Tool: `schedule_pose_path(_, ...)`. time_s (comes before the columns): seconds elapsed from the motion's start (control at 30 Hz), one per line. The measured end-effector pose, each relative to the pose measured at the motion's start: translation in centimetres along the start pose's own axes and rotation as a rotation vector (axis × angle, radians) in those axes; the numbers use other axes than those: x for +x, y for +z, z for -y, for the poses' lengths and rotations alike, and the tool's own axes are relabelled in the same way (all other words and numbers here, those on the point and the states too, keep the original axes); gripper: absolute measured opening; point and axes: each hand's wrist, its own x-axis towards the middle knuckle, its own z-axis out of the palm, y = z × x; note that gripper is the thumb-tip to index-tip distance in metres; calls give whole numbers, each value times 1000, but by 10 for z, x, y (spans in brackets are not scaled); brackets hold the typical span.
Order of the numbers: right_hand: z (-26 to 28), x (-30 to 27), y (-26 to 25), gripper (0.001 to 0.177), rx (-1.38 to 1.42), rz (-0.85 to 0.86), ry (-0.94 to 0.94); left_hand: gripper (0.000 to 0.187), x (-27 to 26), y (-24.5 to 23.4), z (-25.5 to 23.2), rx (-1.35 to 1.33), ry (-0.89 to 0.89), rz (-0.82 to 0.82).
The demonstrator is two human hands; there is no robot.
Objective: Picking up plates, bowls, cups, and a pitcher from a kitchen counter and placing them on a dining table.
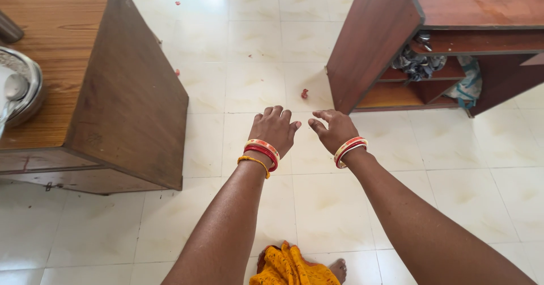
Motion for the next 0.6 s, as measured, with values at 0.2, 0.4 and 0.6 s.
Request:
schedule_pose_path(0.2,-25,-9,-23,42,25,-22,71,41,9,5,-29,-34,60,-9)
schedule_pose_path(0.4,-62,-18,-52,39,6,-65,170,39,21,14,-68,-49,118,-9)
schedule_pose_path(0.6,-113,-41,-76,40,98,-114,224,40,34,29,-115,-72,182,36)
